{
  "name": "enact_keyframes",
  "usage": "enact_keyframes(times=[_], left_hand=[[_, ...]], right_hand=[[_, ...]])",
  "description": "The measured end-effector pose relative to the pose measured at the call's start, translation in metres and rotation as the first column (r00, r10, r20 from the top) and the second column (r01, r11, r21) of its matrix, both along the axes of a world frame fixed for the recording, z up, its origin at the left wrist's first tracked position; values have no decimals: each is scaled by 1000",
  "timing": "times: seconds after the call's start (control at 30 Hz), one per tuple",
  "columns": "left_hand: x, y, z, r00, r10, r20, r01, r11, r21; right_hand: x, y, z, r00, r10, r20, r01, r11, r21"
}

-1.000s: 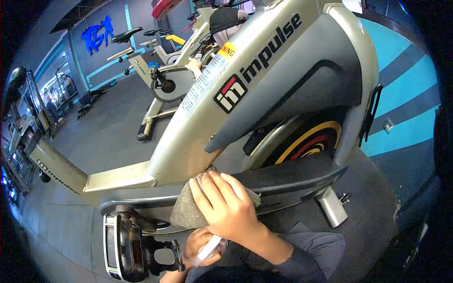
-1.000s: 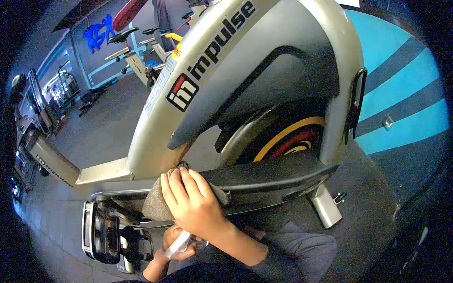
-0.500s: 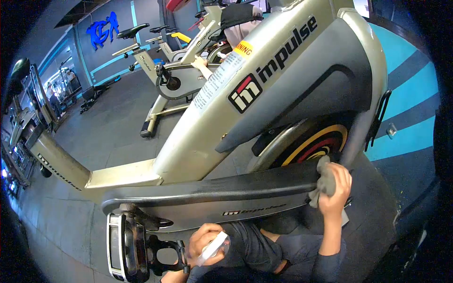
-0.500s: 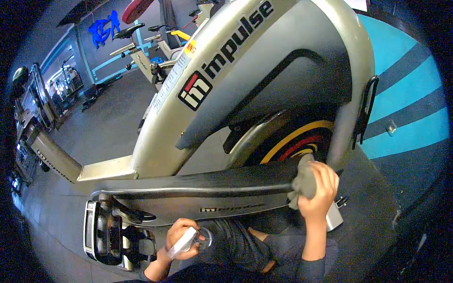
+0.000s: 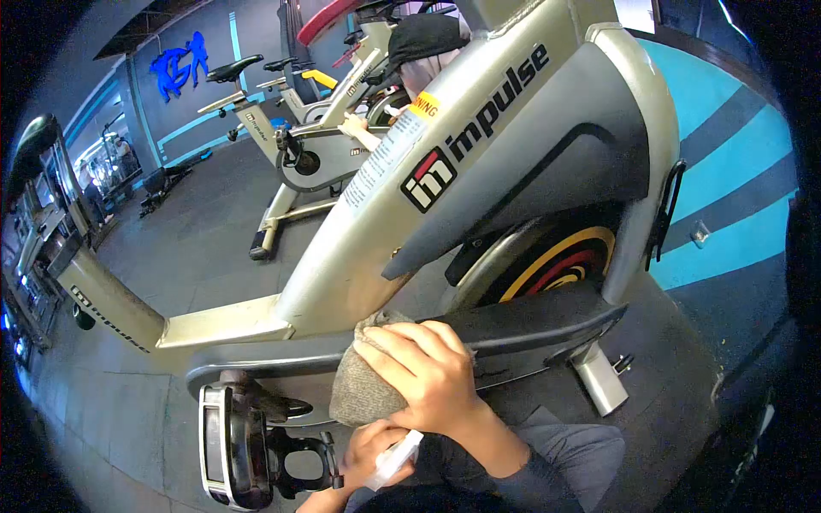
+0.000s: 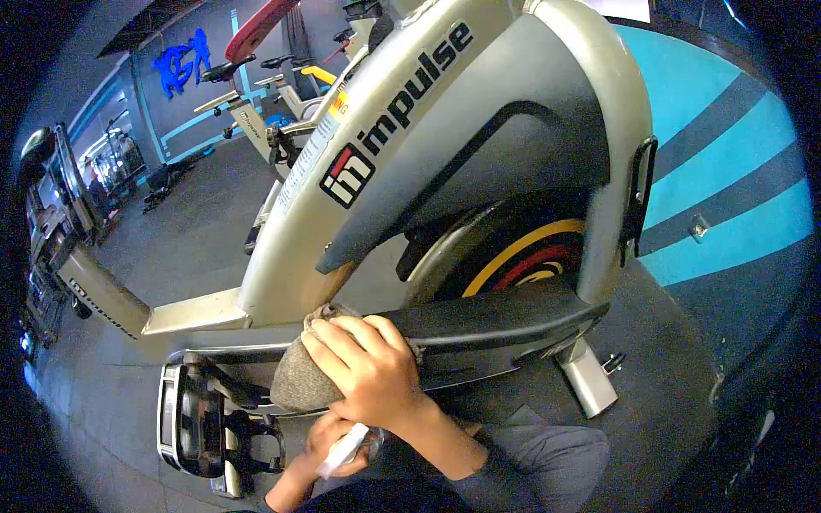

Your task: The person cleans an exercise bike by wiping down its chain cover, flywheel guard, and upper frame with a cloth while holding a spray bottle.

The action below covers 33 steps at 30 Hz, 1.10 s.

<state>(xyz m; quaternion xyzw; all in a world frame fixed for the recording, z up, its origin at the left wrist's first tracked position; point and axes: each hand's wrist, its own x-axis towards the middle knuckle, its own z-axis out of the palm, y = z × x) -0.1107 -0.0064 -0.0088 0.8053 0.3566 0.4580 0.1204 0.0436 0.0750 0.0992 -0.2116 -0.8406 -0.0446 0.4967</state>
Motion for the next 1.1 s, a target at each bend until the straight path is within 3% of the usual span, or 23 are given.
enact_keyframes(times=[0.07,0.17,0.3,0.47,0.57,0.67,0.77,0.83,0.9,0.97,1.03,1.1], left_hand=[[0,-3,0,1000,-24,6,24,996,-81],[2,-2,5,998,9,-68,-10,1000,-19],[3,4,8,999,-26,-33,26,1000,3],[1,5,5,999,-37,3,37,999,-2],[4,5,8,1000,-17,25,16,1000,23],[3,5,8,999,-20,40,19,999,27],[-2,1,0,997,-37,62,35,999,38],[-7,-2,-7,999,-25,47,25,1000,-1],[-9,-5,-9,998,-27,50,26,999,19],[-14,-11,-18,997,22,78,-16,997,-74],[-19,-6,-15,993,-44,112,42,999,23],[-18,-12,-19,996,-5,93,15,994,-109]], right_hand=[[4,-1,-2,998,-53,28,52,998,25],[17,-9,-2,978,-200,66,199,980,33],[64,1,-15,895,-433,110,432,901,34],[131,19,-62,779,-620,-93,626,762,164],[138,21,-89,716,-693,-78,690,687,227],[107,22,-100,696,-697,-173,717,659,228],[76,21,-129,793,-604,-79,595,743,307],[48,14,-138,862,-498,95,427,814,395],[19,8,-151,787,-497,366,306,829,468],[-10,9,-166,836,-452,312,271,834,480],[-14,11,-164,860,-440,261,281,832,479],[-13,12,-159,866,-463,191,306,791,530]])
